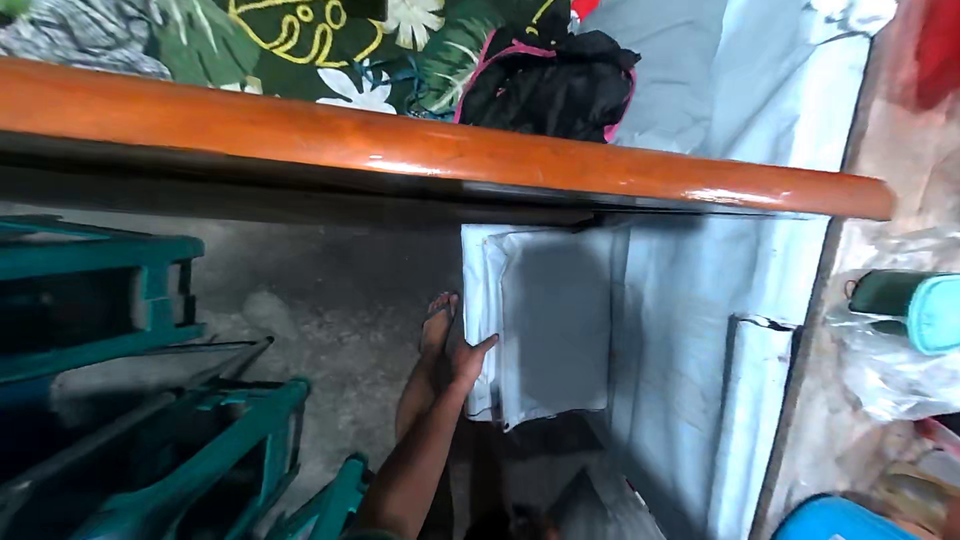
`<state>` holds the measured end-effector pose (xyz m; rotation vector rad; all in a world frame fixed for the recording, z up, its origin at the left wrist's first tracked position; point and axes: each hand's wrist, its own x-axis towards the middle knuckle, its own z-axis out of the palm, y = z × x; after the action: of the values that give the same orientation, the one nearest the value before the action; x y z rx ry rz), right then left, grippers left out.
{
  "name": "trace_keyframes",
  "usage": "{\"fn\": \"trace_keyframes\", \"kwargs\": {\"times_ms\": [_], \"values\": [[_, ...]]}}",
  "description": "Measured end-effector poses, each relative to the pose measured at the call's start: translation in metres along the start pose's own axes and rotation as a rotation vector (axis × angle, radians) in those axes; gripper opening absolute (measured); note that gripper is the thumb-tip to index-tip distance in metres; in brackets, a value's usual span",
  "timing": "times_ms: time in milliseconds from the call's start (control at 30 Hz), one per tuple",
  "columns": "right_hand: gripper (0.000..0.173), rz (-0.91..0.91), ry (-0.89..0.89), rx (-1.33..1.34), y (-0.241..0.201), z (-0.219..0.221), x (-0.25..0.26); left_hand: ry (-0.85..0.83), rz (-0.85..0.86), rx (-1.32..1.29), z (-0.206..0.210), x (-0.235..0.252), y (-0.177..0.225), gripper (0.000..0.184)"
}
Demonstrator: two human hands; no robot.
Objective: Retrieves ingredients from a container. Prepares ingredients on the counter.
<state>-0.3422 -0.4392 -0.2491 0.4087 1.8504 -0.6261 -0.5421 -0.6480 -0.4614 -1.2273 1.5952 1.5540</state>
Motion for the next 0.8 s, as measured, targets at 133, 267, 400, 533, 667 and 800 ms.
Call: {"fn": "trace_keyframes", "kwargs": {"times_ms": [133,267,400,533,667,800], "values": [[0.051,-0.345,0.691,-0.043,-0.061,-0.055,-0.003,-0.199,0.254,0.057,0.011,-0.102,0.033,0.091],[0.083,-0.545,0.936,-0.096,-0.113,-0.157,0.026,-0.425,0.353,0.033,0.056,-0.205,0.054,0.106],[0.123,-0.138,0.790,-0.283,-0.149,-0.246,0.047,-0.747,0.693,0.166,0.108,-0.222,0.052,0.086],[0.091,-0.001,0.900,-0.453,-0.133,-0.270,0.067,-0.863,0.931,0.212,0.135,-0.177,0.030,0.075],[0.089,-0.039,0.932,-0.469,-0.123,-0.270,0.075,-0.653,0.619,0.605,0.122,-0.114,-0.017,0.044],[0.089,-0.113,1.016,-0.463,-0.110,-0.270,0.084,-0.670,0.223,1.163,0.116,-0.033,-0.070,0.048]]}}
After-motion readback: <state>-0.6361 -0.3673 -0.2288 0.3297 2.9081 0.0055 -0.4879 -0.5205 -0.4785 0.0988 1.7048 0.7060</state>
